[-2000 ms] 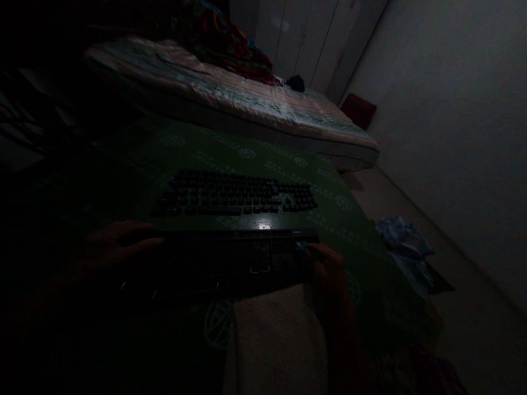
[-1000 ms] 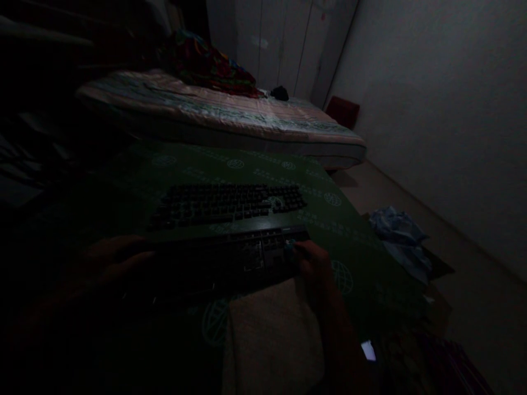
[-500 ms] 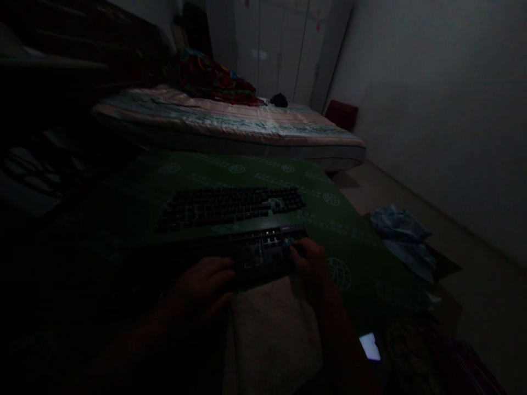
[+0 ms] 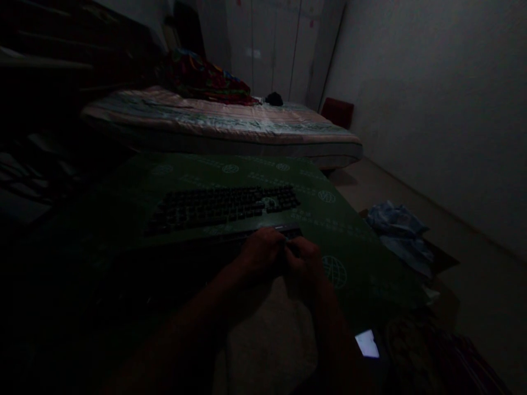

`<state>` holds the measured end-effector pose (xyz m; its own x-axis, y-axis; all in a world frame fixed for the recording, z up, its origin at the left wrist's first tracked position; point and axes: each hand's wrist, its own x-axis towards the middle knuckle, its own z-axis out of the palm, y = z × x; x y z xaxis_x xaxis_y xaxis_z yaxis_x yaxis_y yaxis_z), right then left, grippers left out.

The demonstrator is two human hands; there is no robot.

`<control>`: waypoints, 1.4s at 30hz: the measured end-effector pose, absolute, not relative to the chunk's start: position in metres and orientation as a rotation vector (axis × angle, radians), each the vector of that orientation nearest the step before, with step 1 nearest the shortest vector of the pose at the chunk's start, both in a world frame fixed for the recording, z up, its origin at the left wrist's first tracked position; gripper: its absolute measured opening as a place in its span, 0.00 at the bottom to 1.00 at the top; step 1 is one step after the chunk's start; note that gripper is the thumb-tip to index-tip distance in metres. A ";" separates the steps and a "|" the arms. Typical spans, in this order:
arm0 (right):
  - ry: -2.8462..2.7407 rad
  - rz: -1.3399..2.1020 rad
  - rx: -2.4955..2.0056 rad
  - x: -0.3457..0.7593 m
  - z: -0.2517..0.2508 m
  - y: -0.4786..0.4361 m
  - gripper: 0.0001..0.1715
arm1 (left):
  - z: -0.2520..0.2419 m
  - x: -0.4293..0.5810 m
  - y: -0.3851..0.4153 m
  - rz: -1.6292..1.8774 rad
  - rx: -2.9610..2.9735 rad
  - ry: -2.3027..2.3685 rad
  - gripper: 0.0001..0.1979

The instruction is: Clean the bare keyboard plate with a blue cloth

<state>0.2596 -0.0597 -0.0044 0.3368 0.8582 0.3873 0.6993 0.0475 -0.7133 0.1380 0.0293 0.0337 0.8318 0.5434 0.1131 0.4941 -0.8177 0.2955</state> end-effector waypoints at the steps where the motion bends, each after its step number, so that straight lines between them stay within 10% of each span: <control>1: -1.409 0.225 -1.700 0.260 -0.004 -0.060 0.07 | 0.034 0.139 0.032 0.272 2.760 0.778 0.11; 42: -1.340 0.255 -1.721 0.260 -0.008 -0.061 0.07 | -0.005 0.064 -0.010 0.492 2.810 0.781 0.04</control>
<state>0.2601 -0.0614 -0.0075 0.3885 0.8520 0.3508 0.6640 0.0051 -0.7477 0.0639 -0.0100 -0.0050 0.8069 0.5277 0.2654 0.4668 -0.8450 0.2607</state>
